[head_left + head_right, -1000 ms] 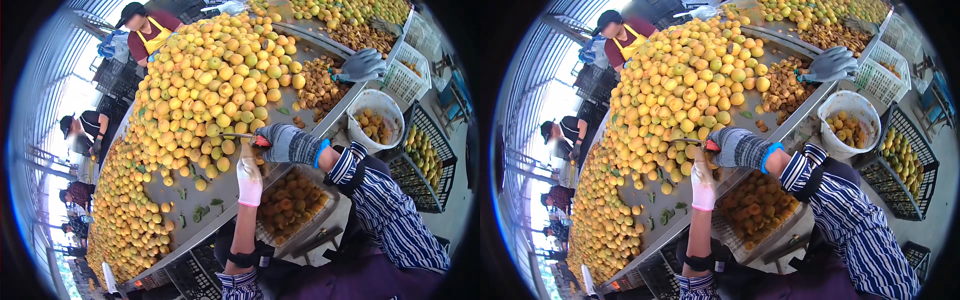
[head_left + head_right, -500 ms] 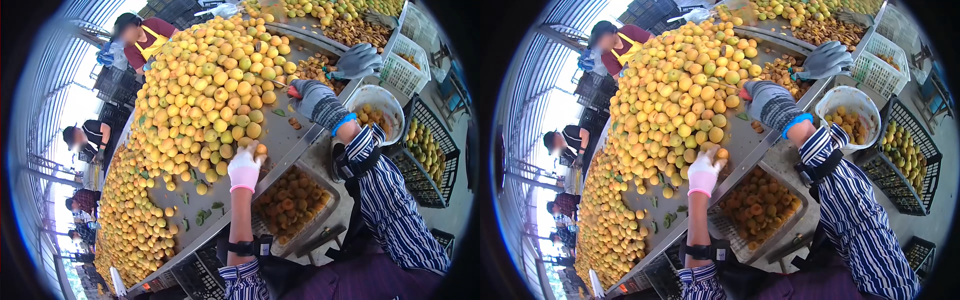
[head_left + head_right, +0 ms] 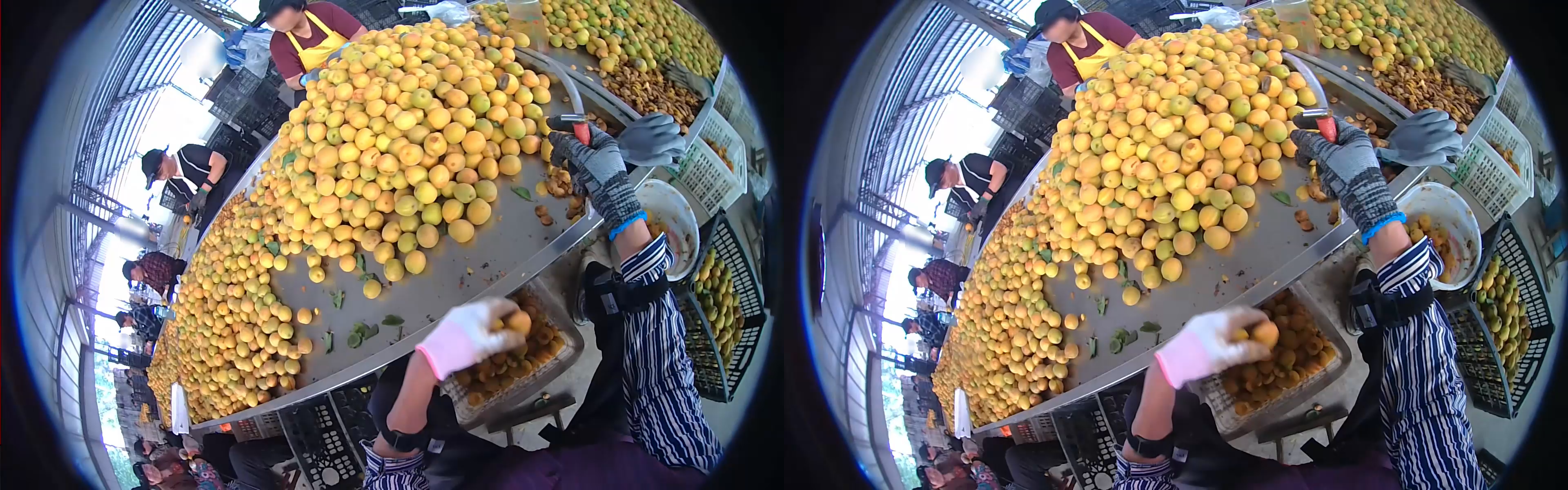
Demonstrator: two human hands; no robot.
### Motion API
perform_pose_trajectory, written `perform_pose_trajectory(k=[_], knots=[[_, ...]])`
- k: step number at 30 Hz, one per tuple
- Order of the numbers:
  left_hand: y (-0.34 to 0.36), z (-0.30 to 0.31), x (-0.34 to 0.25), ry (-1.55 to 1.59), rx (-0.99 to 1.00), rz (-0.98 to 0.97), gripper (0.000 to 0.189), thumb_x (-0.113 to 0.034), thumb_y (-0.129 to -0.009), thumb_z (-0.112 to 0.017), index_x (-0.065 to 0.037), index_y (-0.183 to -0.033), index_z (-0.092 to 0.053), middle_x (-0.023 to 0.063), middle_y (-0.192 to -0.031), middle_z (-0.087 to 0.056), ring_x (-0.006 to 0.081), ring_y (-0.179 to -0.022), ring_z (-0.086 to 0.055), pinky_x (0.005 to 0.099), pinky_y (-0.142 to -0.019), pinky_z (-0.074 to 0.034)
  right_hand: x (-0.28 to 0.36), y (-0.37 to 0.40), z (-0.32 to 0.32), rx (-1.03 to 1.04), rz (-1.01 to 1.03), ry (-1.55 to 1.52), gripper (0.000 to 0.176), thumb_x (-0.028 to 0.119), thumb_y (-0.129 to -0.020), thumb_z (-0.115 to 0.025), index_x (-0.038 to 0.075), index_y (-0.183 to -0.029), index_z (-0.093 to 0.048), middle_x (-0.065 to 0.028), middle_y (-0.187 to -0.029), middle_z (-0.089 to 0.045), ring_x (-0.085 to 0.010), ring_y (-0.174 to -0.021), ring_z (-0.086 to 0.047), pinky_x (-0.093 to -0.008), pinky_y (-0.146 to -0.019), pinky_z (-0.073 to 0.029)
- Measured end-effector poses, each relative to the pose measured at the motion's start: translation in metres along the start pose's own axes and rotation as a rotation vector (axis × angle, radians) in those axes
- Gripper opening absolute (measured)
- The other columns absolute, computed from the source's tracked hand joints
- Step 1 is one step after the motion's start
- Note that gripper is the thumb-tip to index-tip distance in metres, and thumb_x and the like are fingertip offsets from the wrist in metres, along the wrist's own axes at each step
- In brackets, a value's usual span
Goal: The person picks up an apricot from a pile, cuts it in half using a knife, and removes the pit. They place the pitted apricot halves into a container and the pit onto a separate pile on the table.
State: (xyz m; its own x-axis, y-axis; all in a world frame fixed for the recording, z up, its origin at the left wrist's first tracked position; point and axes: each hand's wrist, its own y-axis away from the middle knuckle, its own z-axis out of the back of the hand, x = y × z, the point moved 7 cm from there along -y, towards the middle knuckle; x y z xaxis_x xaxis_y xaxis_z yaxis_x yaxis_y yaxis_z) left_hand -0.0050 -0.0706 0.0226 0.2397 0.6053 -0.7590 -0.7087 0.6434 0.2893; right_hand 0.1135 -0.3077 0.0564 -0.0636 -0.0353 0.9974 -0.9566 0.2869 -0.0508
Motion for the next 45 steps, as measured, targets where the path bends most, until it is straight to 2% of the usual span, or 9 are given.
perform_pose_trajectory(k=[4, 9, 14, 18, 21, 27, 33, 39, 45], knots=[[0.009, -0.048, 0.022, -0.331, 0.174, 0.129, 0.049, -0.034, -0.075, -0.066, -0.006, -0.115, -0.056, 0.0161, -0.101, -0.060, 0.0322, -0.094, -0.059, 0.0374, -0.083, -0.047, -0.011, 0.008, -0.018, -0.009, -0.213, -0.460, 0.023, 0.017, -0.082, -0.068, 0.009, -0.102, -0.062, -0.0017, -0.068, -0.059, -0.0054, -0.035, -0.040, -0.0204, -0.030, -0.031], [0.021, -0.032, 0.030, -0.536, -0.110, 0.093, 0.049, -0.037, -0.080, -0.061, -0.007, -0.119, -0.053, 0.0152, -0.103, -0.059, 0.0310, -0.095, -0.059, 0.0379, -0.083, -0.047, -0.027, -0.007, -0.029, -0.060, -0.255, -0.945, 0.025, 0.019, -0.086, -0.060, 0.000, -0.100, -0.053, -0.0092, -0.074, -0.058, -0.0136, -0.049, -0.050, -0.0293, -0.044, -0.043], [0.042, 0.053, 0.022, -0.075, -0.415, -0.044, 0.033, -0.031, -0.084, -0.057, -0.006, -0.104, -0.063, 0.0155, -0.098, -0.064, 0.0297, -0.090, -0.062, 0.0347, -0.082, -0.049, -0.030, -0.001, -0.051, 0.183, -0.293, -1.047, 0.029, 0.024, -0.092, -0.053, 0.001, -0.108, -0.051, -0.0055, -0.079, -0.057, -0.0071, -0.050, -0.046, -0.0241, -0.042, -0.041], [0.044, 0.127, 0.102, -0.467, -0.869, 0.250, 0.029, -0.020, -0.083, -0.052, -0.013, -0.110, -0.062, 0.0160, -0.091, -0.063, 0.0321, -0.084, -0.062, 0.0382, -0.078, -0.049, -0.019, 0.026, -0.083, 0.227, -0.370, -0.943, 0.036, 0.027, -0.091, -0.054, 0.002, -0.116, -0.050, -0.0004, -0.073, -0.053, -0.0042, -0.041, -0.039, -0.0211, -0.036, -0.034], [0.031, 0.153, 0.140, -0.671, -0.771, 0.486, 0.048, -0.010, -0.078, -0.054, -0.018, -0.125, -0.051, 0.0166, -0.120, -0.050, 0.0346, -0.094, -0.058, 0.0415, -0.082, -0.049, -0.023, 0.040, -0.099, 0.284, -0.402, -0.772, 0.034, 0.025, -0.091, -0.055, 0.003, -0.116, -0.052, 0.0017, -0.070, -0.052, -0.0038, -0.040, -0.037, -0.0204, -0.036, -0.033], [-0.012, 0.170, 0.192, -1.014, -0.662, 0.445, 0.053, -0.007, -0.077, -0.056, -0.020, -0.127, -0.048, 0.0136, -0.124, -0.050, 0.0332, -0.103, -0.055, 0.0410, -0.084, -0.049, -0.020, 0.061, -0.106, 0.281, -0.490, -0.681, 0.030, 0.022, -0.089, -0.056, 0.005, -0.114, -0.057, 0.0025, -0.069, -0.053, -0.0038, -0.040, -0.038, -0.0191, -0.037, -0.034], [0.009, 0.173, 0.181, -0.695, -0.810, 0.339, 0.047, -0.004, -0.073, -0.061, -0.012, -0.119, -0.051, 0.0147, -0.117, -0.053, 0.0326, -0.099, -0.057, 0.0402, -0.085, -0.047, -0.018, 0.060, -0.106, 0.363, -0.454, -0.525, 0.025, 0.021, -0.089, -0.057, 0.007, -0.109, -0.060, -0.0001, -0.068, -0.053, -0.0059, -0.040, -0.043, -0.0201, -0.037, -0.036], [0.025, 0.129, 0.084, 0.469, -0.791, -0.150, 0.054, -0.003, -0.076, -0.059, 0.000, -0.127, -0.042, 0.0097, -0.111, -0.056, 0.0165, -0.100, -0.054, 0.0276, -0.086, -0.046, -0.020, 0.073, -0.120, 0.472, -0.444, -0.362, 0.023, 0.019, -0.086, -0.063, 0.006, -0.105, -0.062, -0.0006, -0.065, -0.059, -0.0048, -0.039, -0.047, -0.0175, -0.034, -0.035], [0.024, 0.087, 0.014, 0.521, -0.770, -0.340, 0.056, 0.002, -0.077, -0.064, -0.001, -0.129, -0.042, 0.0092, -0.122, -0.048, 0.0157, -0.108, -0.049, 0.0288, -0.087, -0.047, -0.026, 0.093, -0.131, 0.631, -0.474, -0.210, 0.026, 0.024, -0.087, -0.063, 0.007, -0.106, -0.062, -0.0016, -0.069, -0.062, -0.0044, -0.041, -0.047, -0.0179, -0.036, -0.036]])
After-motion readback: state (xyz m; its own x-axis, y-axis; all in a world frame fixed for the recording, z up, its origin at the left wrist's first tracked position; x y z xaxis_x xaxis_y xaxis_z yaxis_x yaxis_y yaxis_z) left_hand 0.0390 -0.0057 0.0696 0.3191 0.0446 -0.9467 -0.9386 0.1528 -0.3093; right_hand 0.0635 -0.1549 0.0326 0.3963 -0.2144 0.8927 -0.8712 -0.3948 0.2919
